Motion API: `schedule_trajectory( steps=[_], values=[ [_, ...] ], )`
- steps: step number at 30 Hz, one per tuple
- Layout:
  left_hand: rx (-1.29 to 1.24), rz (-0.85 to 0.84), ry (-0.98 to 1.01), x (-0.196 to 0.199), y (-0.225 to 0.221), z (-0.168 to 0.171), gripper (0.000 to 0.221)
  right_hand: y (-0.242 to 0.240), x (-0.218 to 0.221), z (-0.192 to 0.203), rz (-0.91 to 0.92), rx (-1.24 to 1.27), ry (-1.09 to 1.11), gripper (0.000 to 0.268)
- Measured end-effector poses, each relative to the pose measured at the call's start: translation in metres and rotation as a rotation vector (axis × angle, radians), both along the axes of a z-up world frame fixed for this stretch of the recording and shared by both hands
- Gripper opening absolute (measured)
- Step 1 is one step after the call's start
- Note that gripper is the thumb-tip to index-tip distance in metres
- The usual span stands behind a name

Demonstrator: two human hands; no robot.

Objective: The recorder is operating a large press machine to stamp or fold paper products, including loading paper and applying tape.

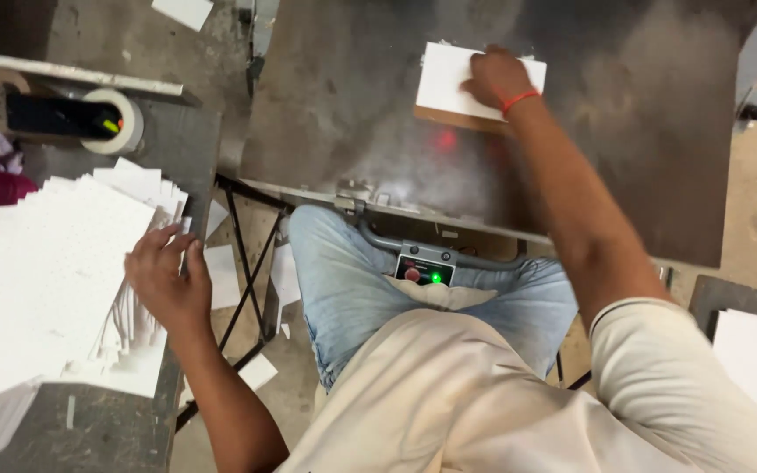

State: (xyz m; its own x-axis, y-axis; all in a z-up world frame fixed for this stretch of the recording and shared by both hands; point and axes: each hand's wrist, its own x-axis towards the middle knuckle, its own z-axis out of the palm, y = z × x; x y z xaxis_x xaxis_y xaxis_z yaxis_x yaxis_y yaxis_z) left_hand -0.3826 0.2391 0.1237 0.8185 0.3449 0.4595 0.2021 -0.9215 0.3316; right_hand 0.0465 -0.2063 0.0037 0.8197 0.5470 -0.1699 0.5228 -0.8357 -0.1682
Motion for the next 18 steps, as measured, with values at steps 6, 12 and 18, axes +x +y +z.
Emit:
schedule_trajectory(
  steps=[6, 12, 18],
  values=[
    [0.151, 0.127, -0.12, -0.013, 0.06, -0.021, 0.017, -0.02, -0.164, 0.15, 0.036, 0.666, -0.346, 0.022],
    [0.124, 0.234, 0.172, -0.047, 0.121, -0.052, 0.057, -0.318, -0.246, 0.067, -0.509, 0.506, -0.647, 0.014],
    [0.107, 0.303, 0.069, -0.041, 0.13, -0.087, 0.046, -0.42, -0.396, -0.015, -1.666, 0.145, -0.285, 0.073]
  ],
)
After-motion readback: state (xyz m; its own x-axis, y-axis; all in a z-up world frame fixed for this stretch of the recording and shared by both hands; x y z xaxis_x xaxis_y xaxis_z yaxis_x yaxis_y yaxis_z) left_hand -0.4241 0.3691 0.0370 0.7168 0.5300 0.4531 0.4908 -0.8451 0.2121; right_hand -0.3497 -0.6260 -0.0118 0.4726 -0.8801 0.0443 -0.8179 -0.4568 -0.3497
